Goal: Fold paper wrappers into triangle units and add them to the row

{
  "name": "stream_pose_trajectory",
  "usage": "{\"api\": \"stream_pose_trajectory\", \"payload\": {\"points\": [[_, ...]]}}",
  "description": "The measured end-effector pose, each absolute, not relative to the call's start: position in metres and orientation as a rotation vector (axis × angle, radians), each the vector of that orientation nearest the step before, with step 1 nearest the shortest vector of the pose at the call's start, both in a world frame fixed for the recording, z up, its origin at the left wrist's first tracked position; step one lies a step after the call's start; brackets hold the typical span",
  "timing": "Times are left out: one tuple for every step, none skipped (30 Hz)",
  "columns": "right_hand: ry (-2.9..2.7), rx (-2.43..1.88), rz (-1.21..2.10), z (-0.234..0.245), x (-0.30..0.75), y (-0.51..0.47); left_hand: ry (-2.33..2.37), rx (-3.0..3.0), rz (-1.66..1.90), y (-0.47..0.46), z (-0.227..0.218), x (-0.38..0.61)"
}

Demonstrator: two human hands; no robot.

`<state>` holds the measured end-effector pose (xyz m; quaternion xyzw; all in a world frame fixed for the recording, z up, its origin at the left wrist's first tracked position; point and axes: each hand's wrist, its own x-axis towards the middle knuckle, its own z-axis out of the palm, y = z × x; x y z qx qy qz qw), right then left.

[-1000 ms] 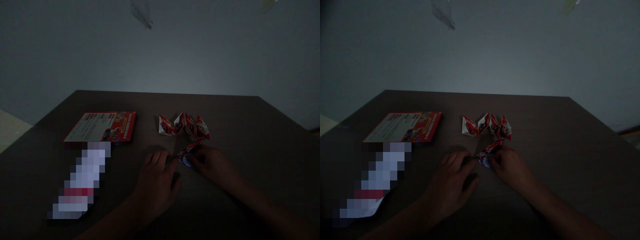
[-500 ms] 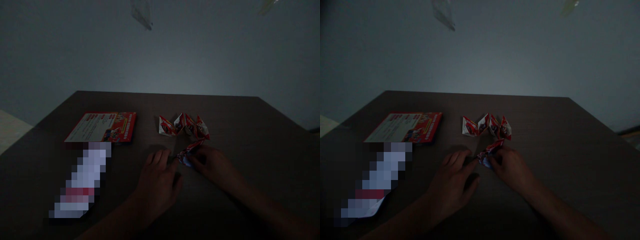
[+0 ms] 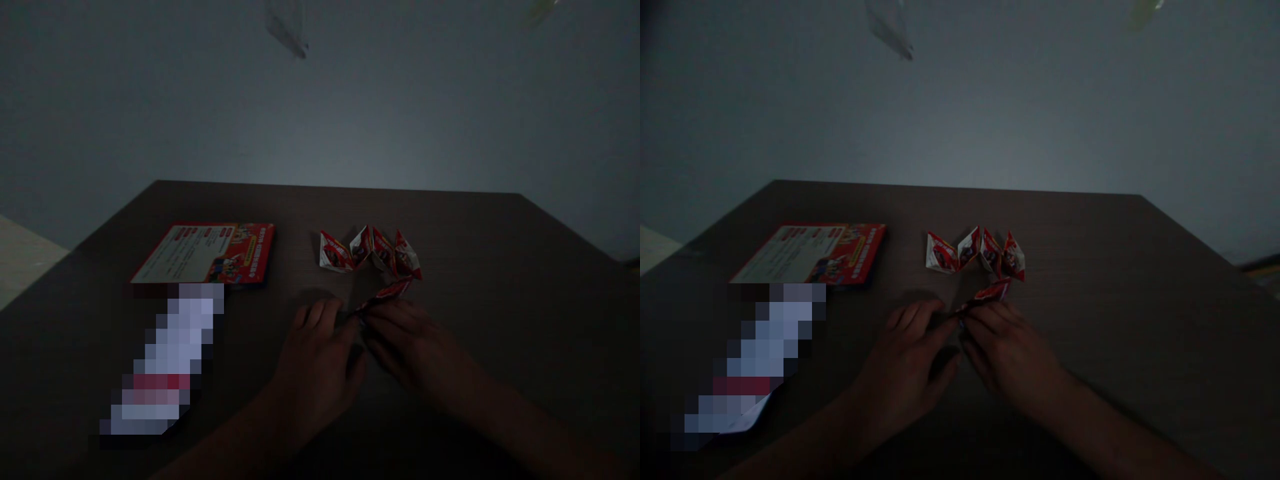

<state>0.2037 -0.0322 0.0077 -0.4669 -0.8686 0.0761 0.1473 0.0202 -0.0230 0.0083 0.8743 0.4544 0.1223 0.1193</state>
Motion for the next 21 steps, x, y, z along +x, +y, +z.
{"api": "stream_pose_trajectory", "payload": {"points": [[-2.506, -1.352, 0.231, 0.0071, 0.2036, -0.0318, 1.325, 2.556, 0.355, -0.0228, 0.0085, 0.0202], [-2.512, -1.362, 0.240, 0.0069, 0.2036, -0.0317, 1.321, 2.557, 0.355, -0.0227, 0.0088, 0.0202], [-2.516, -1.372, 0.249, 0.0071, 0.2037, -0.0317, 1.317, 2.559, 0.356, -0.0227, 0.0091, 0.0200], [-2.521, -1.382, 0.258, 0.0075, 0.2038, -0.0319, 1.315, 2.560, 0.357, -0.0228, 0.0093, 0.0197], [-2.523, -1.391, 0.266, 0.0081, 0.2037, -0.0320, 1.317, 2.562, 0.359, -0.0230, 0.0095, 0.0194], [-2.526, -1.397, 0.271, 0.0088, 0.2034, -0.0321, 1.321, 2.563, 0.361, -0.0232, 0.0096, 0.0190], [-2.528, -1.398, 0.272, 0.0094, 0.2030, -0.0321, 1.324, 2.565, 0.363, -0.0235, 0.0096, 0.0186], [-2.531, -1.399, 0.272, 0.0100, 0.2024, -0.0321, 1.326, 2.569, 0.361, -0.0237, 0.0095, 0.0182], [-2.533, -1.396, 0.267, 0.0105, 0.2016, -0.0319, 1.328, 2.572, 0.359, -0.0239, 0.0093, 0.0178], [-2.534, -1.390, 0.261, 0.0109, 0.2008, -0.0317, 1.329, 2.577, 0.356, -0.0241, 0.0091, 0.0174], [-2.536, -1.382, 0.256, 0.0112, 0.1999, -0.0316, 1.329, 2.586, 0.351, -0.0242, 0.0089, 0.0171], [-2.536, -1.374, 0.252, 0.0114, 0.1992, -0.0315, 1.331, 2.598, 0.344, -0.0243, 0.0087, 0.0167], [-2.536, -1.367, 0.249, 0.0116, 0.1985, -0.0315, 1.333, 2.616, 0.339, -0.0245, 0.0084, 0.0165], [-2.535, -1.362, 0.245, 0.0118, 0.1979, -0.0316, 1.336, 2.639, 0.331, -0.0248, 0.0081, 0.0164], [-2.535, -1.359, 0.243, 0.0120, 0.1975, -0.0318, 1.338, 2.666, 0.320, -0.0251, 0.0078, 0.0164], [-2.534, -1.363, 0.244, 0.0123, 0.1971, -0.0320, 1.342, 2.695, 0.308, -0.0257, 0.0074, 0.0166], [-2.534, -1.372, 0.247, 0.0127, 0.1969, -0.0323, 1.345, 2.725, 0.297, -0.0263, 0.0071, 0.0169], [-2.536, -1.380, 0.253, 0.0132, 0.1967, -0.0325, 1.343, 2.755, 0.286, -0.0270, 0.0069, 0.0175], [-2.540, -1.388, 0.260, 0.0138, 0.1966, -0.0327, 1.338, 2.783, 0.275, -0.0278, 0.0069, 0.0183], [-2.545, -1.393, 0.268, 0.0144, 0.1965, -0.0328, 1.328, 2.809, 0.266, -0.0284, 0.0070, 0.0191], [-2.549, -1.396, 0.274, 0.0151, 0.1964, -0.0328, 1.314, 2.830, 0.258, -0.0290, 0.0074, 0.0198]]}}
